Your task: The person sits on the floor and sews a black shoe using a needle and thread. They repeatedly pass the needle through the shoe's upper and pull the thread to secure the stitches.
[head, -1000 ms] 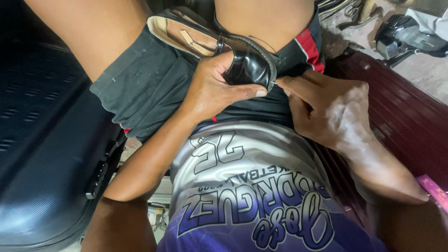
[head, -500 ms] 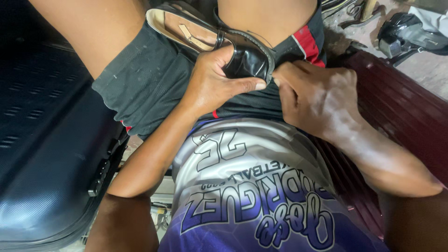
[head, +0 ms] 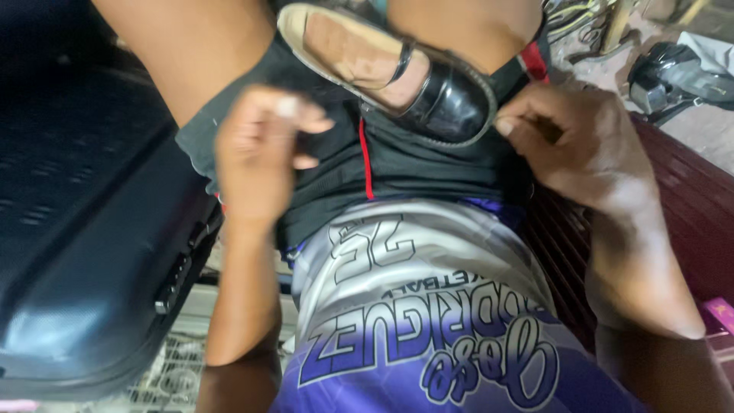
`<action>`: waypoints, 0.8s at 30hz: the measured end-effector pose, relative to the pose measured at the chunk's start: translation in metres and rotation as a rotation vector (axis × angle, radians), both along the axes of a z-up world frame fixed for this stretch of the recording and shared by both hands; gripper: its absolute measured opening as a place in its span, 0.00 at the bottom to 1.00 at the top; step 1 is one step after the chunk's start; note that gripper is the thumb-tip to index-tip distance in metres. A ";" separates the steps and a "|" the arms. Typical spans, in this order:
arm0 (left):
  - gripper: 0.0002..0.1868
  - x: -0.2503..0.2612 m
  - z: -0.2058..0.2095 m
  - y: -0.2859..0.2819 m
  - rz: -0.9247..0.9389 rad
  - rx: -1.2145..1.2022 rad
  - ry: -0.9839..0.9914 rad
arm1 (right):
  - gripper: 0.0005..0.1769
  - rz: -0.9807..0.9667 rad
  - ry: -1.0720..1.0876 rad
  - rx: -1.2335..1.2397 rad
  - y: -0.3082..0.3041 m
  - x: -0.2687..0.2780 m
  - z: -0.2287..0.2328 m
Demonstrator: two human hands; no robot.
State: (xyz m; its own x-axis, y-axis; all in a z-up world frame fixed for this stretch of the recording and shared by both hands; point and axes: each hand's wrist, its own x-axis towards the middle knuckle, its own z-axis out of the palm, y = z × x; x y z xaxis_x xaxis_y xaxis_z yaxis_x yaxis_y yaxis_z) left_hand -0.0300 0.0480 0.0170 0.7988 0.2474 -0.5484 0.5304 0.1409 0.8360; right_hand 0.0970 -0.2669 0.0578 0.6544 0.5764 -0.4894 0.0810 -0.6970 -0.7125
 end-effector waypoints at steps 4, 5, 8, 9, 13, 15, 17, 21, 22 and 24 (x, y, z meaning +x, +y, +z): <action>0.10 -0.024 0.013 0.040 0.002 0.145 0.165 | 0.04 -0.002 -0.020 0.025 -0.001 0.008 -0.002; 0.10 -0.027 0.017 0.045 -0.040 0.213 0.226 | 0.05 -0.006 -0.027 0.019 -0.001 0.008 -0.001; 0.08 -0.030 0.032 0.041 -0.228 0.723 0.158 | 0.03 -0.016 0.062 -0.036 -0.006 0.011 0.001; 0.08 -0.027 0.036 0.039 -0.296 0.948 0.079 | 0.03 -0.010 0.074 -0.037 -0.005 0.012 0.000; 0.05 -0.005 0.047 0.011 -0.269 0.948 -0.147 | 0.03 -0.007 0.087 -0.055 -0.003 0.016 0.000; 0.08 0.009 0.042 -0.005 -0.426 0.838 -0.275 | 0.03 0.005 0.063 -0.060 -0.002 0.014 0.002; 0.13 0.024 0.027 -0.021 -0.542 0.748 -0.374 | 0.03 0.027 0.018 -0.056 -0.002 0.014 0.004; 0.10 0.043 0.002 -0.021 -0.637 0.589 -0.492 | 0.03 -0.033 0.124 -0.026 -0.002 0.014 0.002; 0.09 0.046 -0.002 -0.017 -0.639 0.523 -0.517 | 0.03 -0.048 0.149 0.009 -0.002 0.014 -0.001; 0.08 0.049 -0.007 -0.011 -0.616 0.405 -0.508 | 0.03 -0.086 0.192 0.055 -0.007 0.010 -0.005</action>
State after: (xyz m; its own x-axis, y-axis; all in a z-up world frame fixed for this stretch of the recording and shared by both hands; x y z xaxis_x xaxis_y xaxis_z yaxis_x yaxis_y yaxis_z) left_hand 0.0191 0.0371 0.0096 0.9765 -0.2081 -0.0562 -0.0333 -0.4033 0.9145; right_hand 0.1066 -0.2740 0.0526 0.6000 0.5519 -0.5791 -0.1174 -0.6553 -0.7462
